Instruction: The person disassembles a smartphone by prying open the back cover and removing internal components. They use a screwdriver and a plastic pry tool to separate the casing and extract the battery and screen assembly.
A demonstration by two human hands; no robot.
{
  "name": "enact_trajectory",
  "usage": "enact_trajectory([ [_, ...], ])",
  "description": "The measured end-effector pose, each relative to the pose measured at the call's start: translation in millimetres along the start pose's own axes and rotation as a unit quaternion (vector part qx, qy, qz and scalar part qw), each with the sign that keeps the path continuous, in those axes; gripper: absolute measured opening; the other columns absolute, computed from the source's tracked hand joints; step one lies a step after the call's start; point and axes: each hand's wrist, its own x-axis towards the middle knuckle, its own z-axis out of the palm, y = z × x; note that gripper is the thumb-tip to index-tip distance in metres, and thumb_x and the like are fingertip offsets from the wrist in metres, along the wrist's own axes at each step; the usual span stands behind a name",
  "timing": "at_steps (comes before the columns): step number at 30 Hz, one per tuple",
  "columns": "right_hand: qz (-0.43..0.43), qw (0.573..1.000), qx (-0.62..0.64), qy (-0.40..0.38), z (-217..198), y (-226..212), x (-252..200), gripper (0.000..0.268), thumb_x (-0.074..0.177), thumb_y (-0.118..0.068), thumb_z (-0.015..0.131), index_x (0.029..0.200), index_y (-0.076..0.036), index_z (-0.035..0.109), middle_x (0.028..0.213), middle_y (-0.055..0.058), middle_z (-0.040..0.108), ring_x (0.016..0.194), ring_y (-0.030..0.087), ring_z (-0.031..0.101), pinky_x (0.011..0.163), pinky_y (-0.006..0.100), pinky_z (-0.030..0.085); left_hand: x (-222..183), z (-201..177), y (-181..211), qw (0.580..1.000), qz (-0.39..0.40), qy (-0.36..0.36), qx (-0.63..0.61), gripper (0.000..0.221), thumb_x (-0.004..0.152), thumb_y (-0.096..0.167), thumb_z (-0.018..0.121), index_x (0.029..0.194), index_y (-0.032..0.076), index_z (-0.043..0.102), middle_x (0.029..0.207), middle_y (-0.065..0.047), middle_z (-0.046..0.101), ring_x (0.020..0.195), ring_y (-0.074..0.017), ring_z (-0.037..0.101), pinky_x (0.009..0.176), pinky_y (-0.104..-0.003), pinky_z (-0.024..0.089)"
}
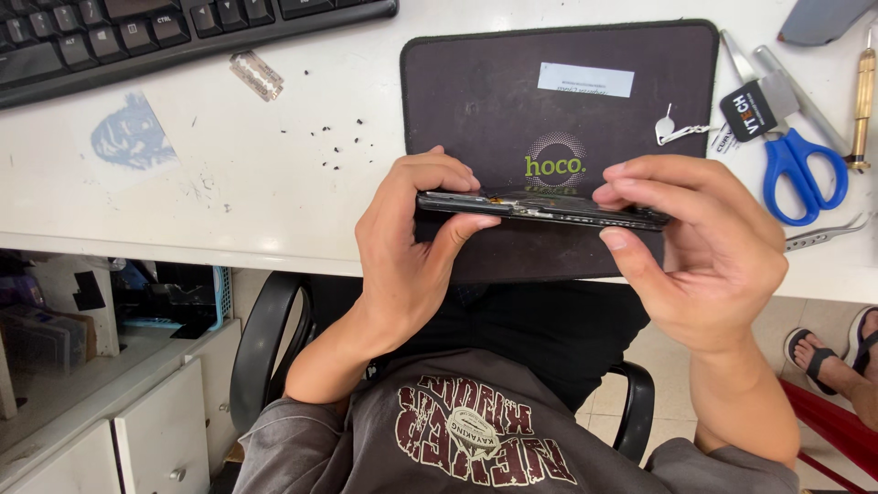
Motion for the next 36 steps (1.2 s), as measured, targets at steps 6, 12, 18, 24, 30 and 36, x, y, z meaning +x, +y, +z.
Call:
enact_trajectory([
  [6,0.027,0.996,0.069,0.048,6.2,-6.2,-12.4,0.028,0.093,-0.001,0.070,0.119,0.007,0.061,0.121,0.019,0.062,0.103,0.022,0.069,0.093,0.032,0.063,10.1,-6.4,6.8,0.994,0.101,-0.039,-0.028,0.035,0.091,0.010,0.086,0.111,0.004,0.057,0.111,-0.010,0.063,0.102,-0.0239,0.064,0.088,-0.032,0.054],
  [12,-0.115,0.978,-0.164,-0.055,-27.2,-42.2,14.5,0.021,0.081,0.010,0.075,0.102,0.009,0.069,0.108,0.023,0.069,0.098,0.032,0.072,0.081,0.037,0.061,26.0,-19.9,16.4,0.982,0.152,-0.108,-0.005,0.039,0.090,0.011,0.088,0.113,0.003,0.057,0.113,-0.010,0.062,0.101,-0.0244,0.062,0.087,-0.033,0.052],
  [18,-0.190,0.948,-0.183,-0.179,-27.6,-64.9,50.0,0.025,0.075,0.010,0.079,0.099,0.009,0.071,0.099,0.018,0.072,0.085,0.028,0.073,0.070,0.032,0.061,45.7,-18.9,33.4,0.968,0.195,-0.156,0.017,0.041,0.087,0.013,0.090,0.111,0.003,0.058,0.113,-0.010,0.062,0.101,-0.0250,0.060,0.086,-0.035,0.051],
  [24,-0.179,0.950,-0.170,-0.192,-29.3,-63.5,56.8,0.026,0.077,0.008,0.080,0.102,0.006,0.072,0.099,0.016,0.072,0.084,0.025,0.073,0.069,0.031,0.060,52.3,-18.7,40.0,0.958,0.204,-0.201,0.005,0.038,0.091,0.010,0.087,0.114,0.003,0.057,0.111,-0.010,0.060,0.105,-0.0254,0.059,0.089,-0.035,0.051],
  [30,-0.179,0.950,-0.161,-0.197,-35.0,-56.8,54.1,0.027,0.077,0.008,0.080,0.103,0.006,0.072,0.099,0.016,0.072,0.085,0.026,0.073,0.069,0.031,0.061,54.3,-16.2,42.2,0.957,0.200,-0.209,0.007,0.038,0.091,0.010,0.087,0.114,0.003,0.058,0.110,-0.009,0.060,0.105,-0.0244,0.059,0.088,-0.034,0.051],
  [36,-0.190,0.946,-0.178,-0.191,-34.5,-58.5,52.8,0.027,0.077,0.007,0.081,0.103,0.006,0.072,0.099,0.017,0.072,0.086,0.027,0.073,0.070,0.032,0.061,53.6,-15.6,43.0,0.956,0.207,-0.206,0.013,0.038,0.091,0.010,0.087,0.114,0.003,0.058,0.110,-0.009,0.060,0.105,-0.0244,0.059,0.088,-0.035,0.051],
])
